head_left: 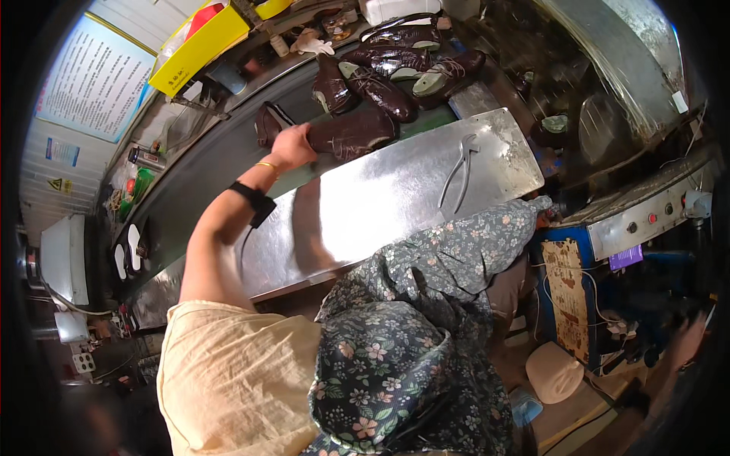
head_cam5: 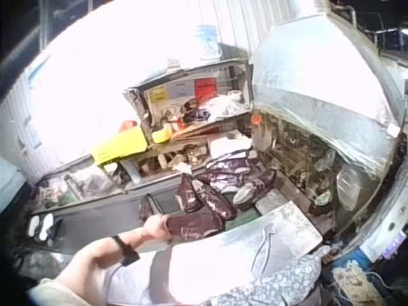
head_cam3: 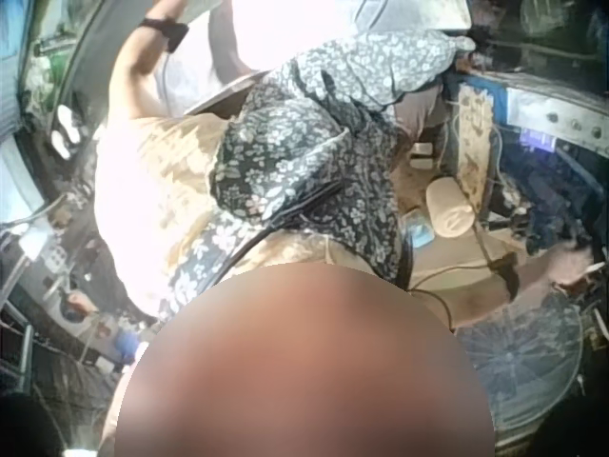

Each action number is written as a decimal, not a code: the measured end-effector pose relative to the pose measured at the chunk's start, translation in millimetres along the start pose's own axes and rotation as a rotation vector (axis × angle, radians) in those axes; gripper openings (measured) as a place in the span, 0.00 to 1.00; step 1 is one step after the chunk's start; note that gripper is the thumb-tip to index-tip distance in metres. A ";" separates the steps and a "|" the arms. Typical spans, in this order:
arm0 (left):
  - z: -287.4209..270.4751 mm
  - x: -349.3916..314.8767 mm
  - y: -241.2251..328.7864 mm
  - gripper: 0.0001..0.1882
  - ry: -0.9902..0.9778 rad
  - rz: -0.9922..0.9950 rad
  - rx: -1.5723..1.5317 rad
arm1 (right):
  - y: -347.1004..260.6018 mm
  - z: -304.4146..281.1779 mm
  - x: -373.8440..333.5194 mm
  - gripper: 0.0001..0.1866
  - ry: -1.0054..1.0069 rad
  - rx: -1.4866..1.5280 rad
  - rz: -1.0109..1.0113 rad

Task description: Manually lasting shoe uppers by pulling them over the last and securing them.

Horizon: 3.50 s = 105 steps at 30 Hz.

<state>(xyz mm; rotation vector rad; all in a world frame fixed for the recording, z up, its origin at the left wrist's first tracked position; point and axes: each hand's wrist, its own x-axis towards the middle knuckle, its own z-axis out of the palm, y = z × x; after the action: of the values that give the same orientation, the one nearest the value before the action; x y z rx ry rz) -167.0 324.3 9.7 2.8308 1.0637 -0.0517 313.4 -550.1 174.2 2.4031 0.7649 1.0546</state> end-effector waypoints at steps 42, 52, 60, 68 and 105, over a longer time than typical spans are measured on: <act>28.8 -71.1 349.8 0.36 -0.116 0.789 -0.918 | -470.8 -151.3 33.1 0.15 -0.275 1.730 0.408; 1.5 -38.5 341.4 0.39 -0.655 0.896 -1.059 | -456.3 -124.9 41.7 0.15 -0.306 1.635 0.307; 38.3 -48.3 393.9 0.28 -0.577 0.510 -1.333 | -481.2 -170.2 -32.6 0.18 -0.279 1.916 0.722; 40.0 -85.7 347.7 0.31 -0.859 0.300 -1.565 | -469.0 -149.9 -70.4 0.23 -0.835 2.544 1.277; 58.5 -158.1 291.2 0.19 -0.079 0.280 -0.730 | -540.8 -194.4 -79.1 0.36 -0.480 1.806 0.462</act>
<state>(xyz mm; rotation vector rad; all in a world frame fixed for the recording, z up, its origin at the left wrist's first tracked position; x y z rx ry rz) -93.8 -3.7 -8.5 2.2482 0.5071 0.2050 -51.6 -156.8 -46.2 4.1024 1.2454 -0.6917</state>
